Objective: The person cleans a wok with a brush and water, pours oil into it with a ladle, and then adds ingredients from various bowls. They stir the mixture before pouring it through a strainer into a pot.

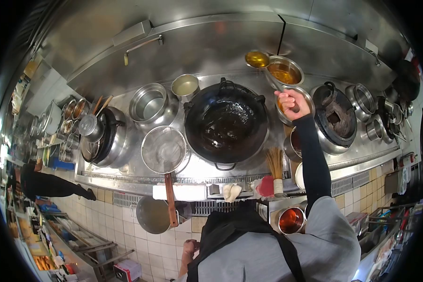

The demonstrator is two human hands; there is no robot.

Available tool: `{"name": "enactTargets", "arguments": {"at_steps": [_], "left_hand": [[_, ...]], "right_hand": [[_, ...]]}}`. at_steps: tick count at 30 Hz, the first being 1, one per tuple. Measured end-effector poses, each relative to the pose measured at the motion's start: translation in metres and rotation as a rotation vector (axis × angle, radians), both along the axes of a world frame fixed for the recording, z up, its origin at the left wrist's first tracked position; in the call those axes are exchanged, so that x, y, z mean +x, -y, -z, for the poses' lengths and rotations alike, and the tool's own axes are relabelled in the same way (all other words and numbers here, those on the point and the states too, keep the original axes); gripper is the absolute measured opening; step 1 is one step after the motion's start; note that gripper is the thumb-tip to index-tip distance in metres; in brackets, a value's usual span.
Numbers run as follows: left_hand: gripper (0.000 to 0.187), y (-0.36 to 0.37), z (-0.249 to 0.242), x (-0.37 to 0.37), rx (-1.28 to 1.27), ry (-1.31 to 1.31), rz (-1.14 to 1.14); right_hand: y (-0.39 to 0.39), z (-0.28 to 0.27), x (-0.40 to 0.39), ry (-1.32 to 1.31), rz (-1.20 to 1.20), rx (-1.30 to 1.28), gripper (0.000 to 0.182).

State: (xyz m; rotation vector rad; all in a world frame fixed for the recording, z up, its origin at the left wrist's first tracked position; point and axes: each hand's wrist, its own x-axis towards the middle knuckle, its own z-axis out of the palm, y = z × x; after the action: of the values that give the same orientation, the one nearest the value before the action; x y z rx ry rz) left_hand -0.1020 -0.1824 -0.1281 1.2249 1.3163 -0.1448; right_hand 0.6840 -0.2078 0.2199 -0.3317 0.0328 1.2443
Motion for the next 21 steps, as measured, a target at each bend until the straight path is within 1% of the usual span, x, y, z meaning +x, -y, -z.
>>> {"name": "enactTargets", "arguments": {"at_steps": [1,3,4,7,9,11,12,13,14,15,16,17,18,19,20,21], "left_hand": [[0.026,-0.005,-0.007,0.004,-0.065,0.020,-0.123],[0.025,-0.015,-0.005,0.005,-0.267,0.043,-0.445],[0.025,-0.016,-0.019,0.010,-0.245,0.023,-0.457],[0.025,-0.021,-0.001,-0.005,-0.315,0.057,-0.554],[0.025,-0.020,0.006,-0.014,-0.346,0.076,-0.528],[0.024,-0.015,0.008,-0.020,-0.330,0.048,-0.469],[0.024,-0.010,-0.004,-0.015,-0.299,0.010,-0.424],[0.023,-0.007,-0.011,-0.012,-0.268,-0.027,-0.378],[0.023,-0.003,-0.005,-0.018,-0.186,-0.028,-0.212],[0.022,0.004,-0.004,-0.026,-0.103,-0.029,-0.048],[0.022,0.006,-0.004,-0.028,-0.079,-0.025,0.020],[0.022,0.008,-0.003,-0.031,-0.054,-0.021,0.087],[0.022,0.012,-0.008,-0.035,-0.089,-0.012,0.057],[0.022,0.012,-0.010,-0.034,-0.097,-0.012,0.078],[0.022,0.013,-0.013,-0.033,-0.104,-0.013,0.100],[0.021,0.011,-0.015,-0.030,-0.083,-0.022,0.176]], "right_hand": [[-0.004,0.001,-0.016,-0.048,-0.016,0.029,0.032],[-0.012,0.002,-0.051,-0.123,-0.063,0.083,0.035],[-0.016,0.004,-0.067,-0.182,-0.095,0.101,0.036],[-0.025,0.013,-0.116,-0.402,-0.183,0.193,0.041],[-0.028,0.021,-0.139,-0.525,-0.215,0.177,0.042],[-0.031,0.030,-0.154,-0.467,-0.245,0.051,0.039],[-0.030,0.032,-0.161,-0.393,-0.238,-0.063,0.037],[-0.028,0.030,-0.168,-0.283,-0.285,-0.193,0.021],[-0.026,0.036,-0.173,-0.141,-0.344,-0.239,0.014],[-0.023,0.043,-0.177,0.002,-0.403,-0.284,0.012],[-0.018,0.032,-0.186,0.270,-0.361,-0.462,0.022],[-0.011,0.024,-0.190,0.478,-0.366,-0.564,0.021],[-0.001,0.017,-0.191,0.685,-0.369,-0.664,0.020],[0.009,0.013,-0.187,0.893,-0.370,-0.762,0.020],[0.022,0.011,-0.176,1.103,-0.413,-0.785,0.014],[0.033,0.015,-0.164,1.326,-0.275,-0.788,0.017]]}}
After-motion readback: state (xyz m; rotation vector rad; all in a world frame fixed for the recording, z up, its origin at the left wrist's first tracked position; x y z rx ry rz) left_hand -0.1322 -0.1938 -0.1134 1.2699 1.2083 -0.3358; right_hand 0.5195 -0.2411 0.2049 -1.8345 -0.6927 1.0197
